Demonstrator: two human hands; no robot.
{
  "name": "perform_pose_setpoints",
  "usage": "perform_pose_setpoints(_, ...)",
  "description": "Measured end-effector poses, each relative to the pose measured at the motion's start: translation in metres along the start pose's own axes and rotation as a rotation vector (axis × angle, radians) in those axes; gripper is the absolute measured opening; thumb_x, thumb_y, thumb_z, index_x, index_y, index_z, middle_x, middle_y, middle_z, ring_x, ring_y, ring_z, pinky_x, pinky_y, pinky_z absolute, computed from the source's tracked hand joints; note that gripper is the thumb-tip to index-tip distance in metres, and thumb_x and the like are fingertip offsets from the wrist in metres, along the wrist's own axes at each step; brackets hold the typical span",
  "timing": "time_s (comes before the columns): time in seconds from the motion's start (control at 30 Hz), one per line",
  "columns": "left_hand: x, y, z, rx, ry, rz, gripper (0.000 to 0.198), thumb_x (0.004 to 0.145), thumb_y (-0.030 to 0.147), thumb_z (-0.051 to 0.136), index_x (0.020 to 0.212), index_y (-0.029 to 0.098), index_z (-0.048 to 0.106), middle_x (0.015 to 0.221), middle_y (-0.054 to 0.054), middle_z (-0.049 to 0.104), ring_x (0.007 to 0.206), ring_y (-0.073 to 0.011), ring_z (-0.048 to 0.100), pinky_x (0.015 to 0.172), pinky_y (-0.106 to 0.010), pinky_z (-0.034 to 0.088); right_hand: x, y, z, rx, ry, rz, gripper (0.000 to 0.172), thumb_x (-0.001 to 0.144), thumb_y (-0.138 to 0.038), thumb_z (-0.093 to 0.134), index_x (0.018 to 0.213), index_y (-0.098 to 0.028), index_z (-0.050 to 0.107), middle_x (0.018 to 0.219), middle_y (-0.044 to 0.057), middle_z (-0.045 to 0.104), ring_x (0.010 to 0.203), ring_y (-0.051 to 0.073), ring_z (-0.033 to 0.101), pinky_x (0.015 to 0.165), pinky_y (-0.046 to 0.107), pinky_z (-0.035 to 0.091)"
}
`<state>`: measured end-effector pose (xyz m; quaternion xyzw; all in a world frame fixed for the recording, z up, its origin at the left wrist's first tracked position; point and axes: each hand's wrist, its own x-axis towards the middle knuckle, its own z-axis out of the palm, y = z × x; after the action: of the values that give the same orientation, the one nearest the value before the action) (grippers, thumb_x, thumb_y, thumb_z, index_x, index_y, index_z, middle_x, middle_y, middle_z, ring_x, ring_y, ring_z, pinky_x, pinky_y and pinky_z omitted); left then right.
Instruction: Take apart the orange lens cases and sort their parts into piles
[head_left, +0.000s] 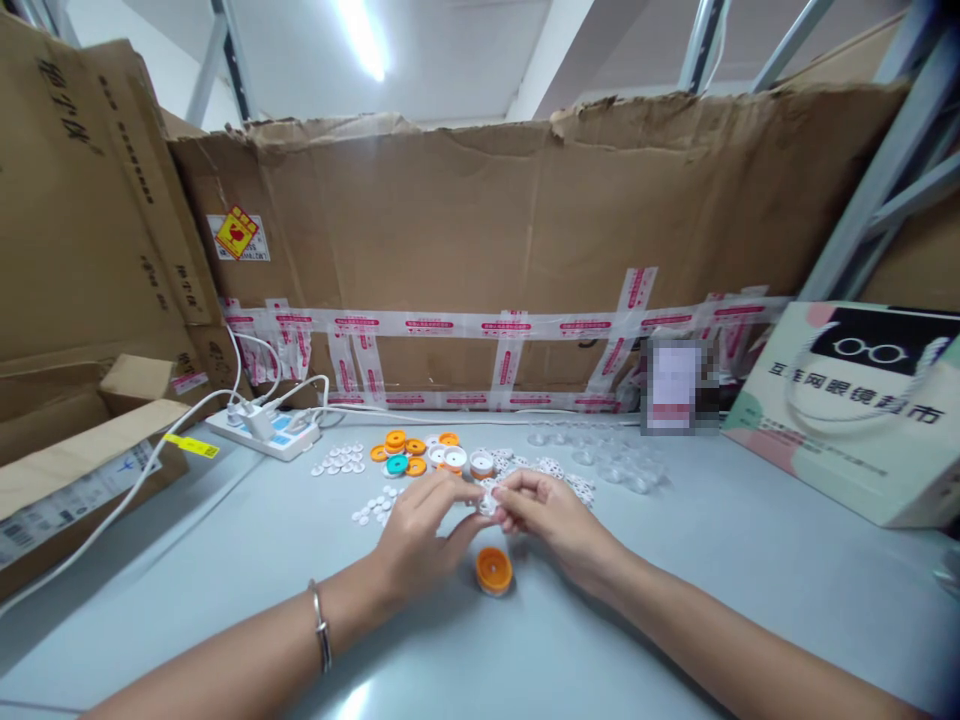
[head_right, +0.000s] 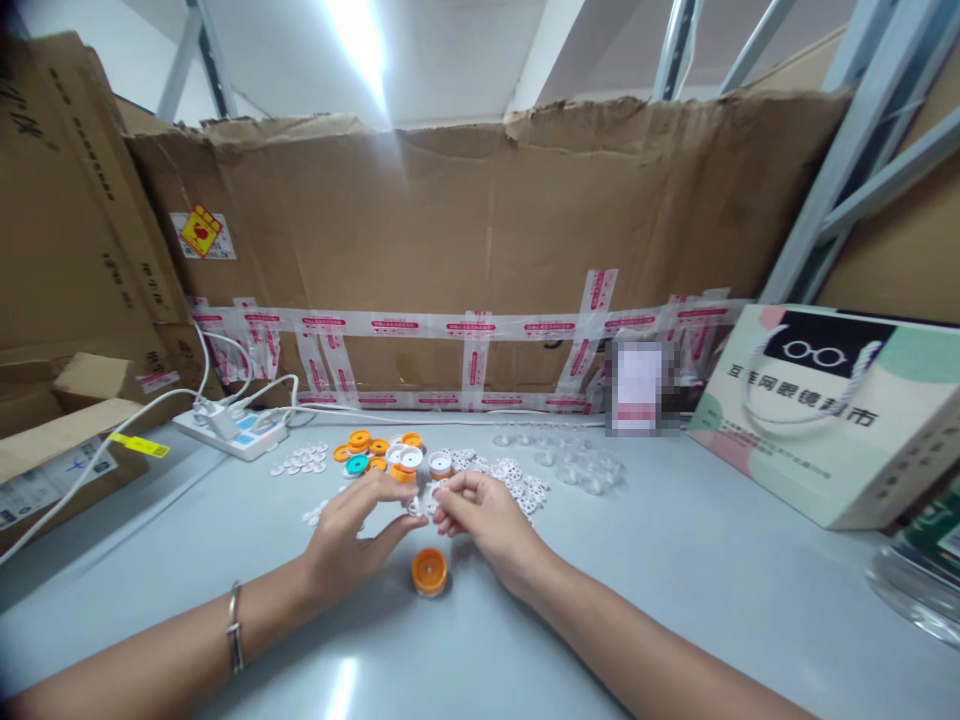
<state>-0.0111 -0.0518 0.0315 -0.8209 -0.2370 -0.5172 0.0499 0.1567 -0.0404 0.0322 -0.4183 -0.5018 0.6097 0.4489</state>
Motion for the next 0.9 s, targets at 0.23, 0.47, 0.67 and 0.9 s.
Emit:
perform_pose_setpoints(0.23,0.006,-0.002,-0.006,-0.058,-0.022,-0.037,0.02,0.078,0.009,0.057,0.097,0.016,0.055,0.083,-0.006,0.064,0.077,-0.0141,0.059,0.069,-0.027,0.049,0.019,-0.003,-0.027,-0.177,0.18,-0.158,0.027,0.062,-0.032,0.067,0.08,-0.012,0.065,0.058,0.0,0.061,0.055,0.011,0.054,0.057,0.023,0.045)
perform_pose_setpoints(0.47,0.001,-0.002,-0.004,-0.094,-0.099,-0.063,0.026,0.083,0.008,0.048,0.106,0.016,0.055,0.091,-0.009,0.061,0.085,-0.0155,0.057,0.074,-0.03,0.049,0.021,0.008,-0.031,-0.438,0.192,-0.281,0.05,0.071,-0.034,0.057,0.117,-0.015,0.051,0.067,-0.002,0.054,0.057,0.011,0.051,0.057,0.025,0.042)
perform_pose_setpoints(0.67,0.0,-0.001,-0.003,-0.132,-0.132,-0.177,0.02,0.084,0.011,0.049,0.102,0.016,0.057,0.085,-0.006,0.062,0.078,-0.0136,0.058,0.068,-0.026,0.048,0.006,-0.004,-0.013,-0.352,0.003,-0.291,0.027,0.073,-0.041,0.057,0.082,-0.016,0.061,0.067,0.0,0.057,0.062,0.012,0.052,0.06,0.025,0.043)
perform_pose_setpoints(0.9,0.002,0.0,-0.002,-0.174,-0.131,-0.276,0.005,0.082,0.013,0.053,0.082,0.016,0.057,0.072,0.0,0.063,0.065,-0.0104,0.059,0.061,-0.021,0.048,-0.007,-0.01,0.001,-0.193,-0.201,-0.221,0.026,0.071,-0.041,0.062,0.081,-0.017,0.065,0.069,0.001,0.063,0.067,0.012,0.058,0.066,0.026,0.046)
